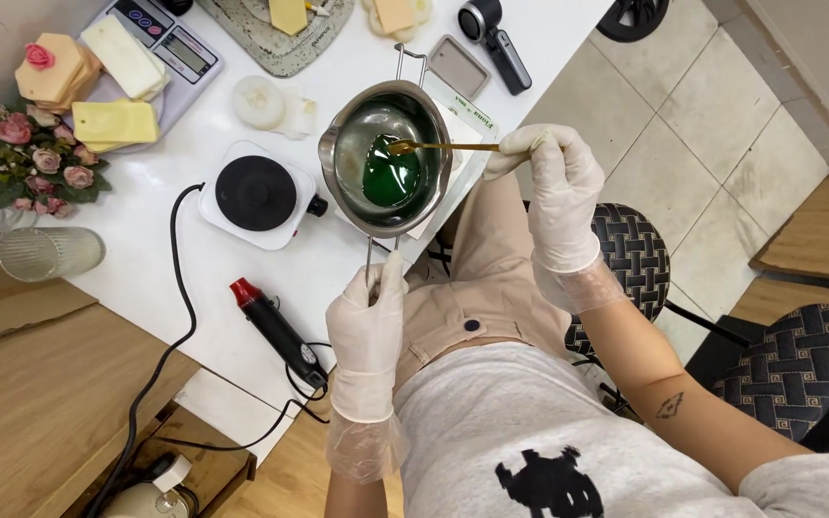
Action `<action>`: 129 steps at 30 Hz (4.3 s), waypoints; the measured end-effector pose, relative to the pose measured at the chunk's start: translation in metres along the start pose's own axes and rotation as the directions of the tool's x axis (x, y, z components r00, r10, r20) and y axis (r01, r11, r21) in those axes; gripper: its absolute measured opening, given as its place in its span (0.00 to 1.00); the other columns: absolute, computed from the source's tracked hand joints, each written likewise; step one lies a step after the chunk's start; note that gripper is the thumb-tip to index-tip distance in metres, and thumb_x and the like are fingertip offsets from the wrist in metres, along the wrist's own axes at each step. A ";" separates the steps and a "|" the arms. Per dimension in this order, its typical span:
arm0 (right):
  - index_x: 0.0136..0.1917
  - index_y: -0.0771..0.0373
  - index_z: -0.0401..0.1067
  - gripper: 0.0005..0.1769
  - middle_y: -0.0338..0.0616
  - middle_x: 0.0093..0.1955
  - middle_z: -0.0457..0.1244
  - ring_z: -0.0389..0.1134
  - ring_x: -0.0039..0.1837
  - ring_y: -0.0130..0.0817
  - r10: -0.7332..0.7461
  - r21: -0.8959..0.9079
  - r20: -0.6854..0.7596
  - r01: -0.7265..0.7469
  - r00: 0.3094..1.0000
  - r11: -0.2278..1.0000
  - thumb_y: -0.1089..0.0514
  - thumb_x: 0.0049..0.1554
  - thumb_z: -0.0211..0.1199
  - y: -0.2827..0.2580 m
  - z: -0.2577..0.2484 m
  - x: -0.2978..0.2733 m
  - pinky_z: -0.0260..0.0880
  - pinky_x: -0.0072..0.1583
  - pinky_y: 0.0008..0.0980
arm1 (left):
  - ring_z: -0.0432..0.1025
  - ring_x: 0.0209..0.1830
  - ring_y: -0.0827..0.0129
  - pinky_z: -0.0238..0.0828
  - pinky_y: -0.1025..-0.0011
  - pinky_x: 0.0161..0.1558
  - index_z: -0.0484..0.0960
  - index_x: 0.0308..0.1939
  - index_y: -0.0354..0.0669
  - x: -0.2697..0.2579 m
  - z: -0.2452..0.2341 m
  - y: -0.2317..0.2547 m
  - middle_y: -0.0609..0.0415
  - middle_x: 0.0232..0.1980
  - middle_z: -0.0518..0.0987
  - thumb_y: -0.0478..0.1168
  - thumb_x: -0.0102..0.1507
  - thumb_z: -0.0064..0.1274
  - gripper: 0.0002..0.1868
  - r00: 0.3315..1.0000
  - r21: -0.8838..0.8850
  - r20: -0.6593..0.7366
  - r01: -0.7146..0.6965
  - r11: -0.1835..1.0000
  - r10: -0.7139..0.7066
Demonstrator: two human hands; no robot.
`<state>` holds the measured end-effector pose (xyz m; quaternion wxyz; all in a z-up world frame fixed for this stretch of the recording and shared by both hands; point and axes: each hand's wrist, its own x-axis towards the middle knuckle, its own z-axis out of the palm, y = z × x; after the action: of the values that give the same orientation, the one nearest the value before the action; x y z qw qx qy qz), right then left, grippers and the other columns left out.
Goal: The person holds a melting pot of green melted wax and uses a spoon to ladle the wax into leaf-shaped molds on a tray, filling several molds one at a time. They then place a block of wax into the pot and use a heat gun to melt it.
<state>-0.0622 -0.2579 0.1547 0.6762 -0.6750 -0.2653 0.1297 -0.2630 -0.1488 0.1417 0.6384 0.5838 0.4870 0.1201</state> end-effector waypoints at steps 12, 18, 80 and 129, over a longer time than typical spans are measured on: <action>0.54 0.69 0.69 0.17 0.49 0.44 0.69 0.72 0.46 0.34 0.136 0.073 -0.068 -0.131 0.988 0.989 0.53 0.73 0.49 0.024 -0.014 -0.003 0.78 0.54 0.33 | 0.67 0.26 0.82 0.67 0.79 0.33 0.86 0.36 0.36 -0.005 0.007 0.001 0.63 0.25 0.78 0.47 0.64 0.59 0.15 1.000 0.025 0.003 0.031 0.999 -0.031; 0.54 0.68 0.69 0.17 0.48 0.44 0.69 0.72 0.46 0.33 0.167 0.099 -0.045 -0.162 0.985 0.982 0.52 0.74 0.49 0.034 -0.015 -0.006 0.77 0.53 0.31 | 0.65 0.26 0.81 0.66 0.78 0.33 0.87 0.35 0.36 -0.004 0.008 -0.004 0.62 0.25 0.76 0.47 0.65 0.60 0.16 0.999 0.019 0.009 0.039 0.999 -0.039; 0.56 0.67 0.67 0.15 0.46 0.44 0.68 0.71 0.45 0.32 0.199 0.075 -0.014 -0.197 0.980 0.977 0.53 0.74 0.47 0.066 0.006 -0.014 0.77 0.52 0.32 | 0.63 0.21 0.79 0.65 0.77 0.29 0.84 0.30 0.37 0.000 0.005 -0.017 0.60 0.20 0.72 0.48 0.66 0.60 0.18 0.996 0.178 -0.047 -0.063 0.982 0.072; 0.54 0.65 0.68 0.15 0.45 0.42 0.67 0.70 0.43 0.31 0.165 0.135 -0.074 -0.154 0.984 0.979 0.52 0.74 0.48 0.056 0.012 -0.022 0.76 0.50 0.32 | 0.64 0.21 0.79 0.65 0.77 0.29 0.83 0.30 0.38 -0.005 0.001 -0.012 0.59 0.21 0.74 0.47 0.65 0.61 0.17 0.987 0.202 -0.054 -0.135 0.970 0.149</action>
<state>-0.0767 -0.2559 0.0952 0.7164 -0.6539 -0.1725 0.1714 -0.2701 -0.1568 0.1334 0.5498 0.6733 0.4751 0.1365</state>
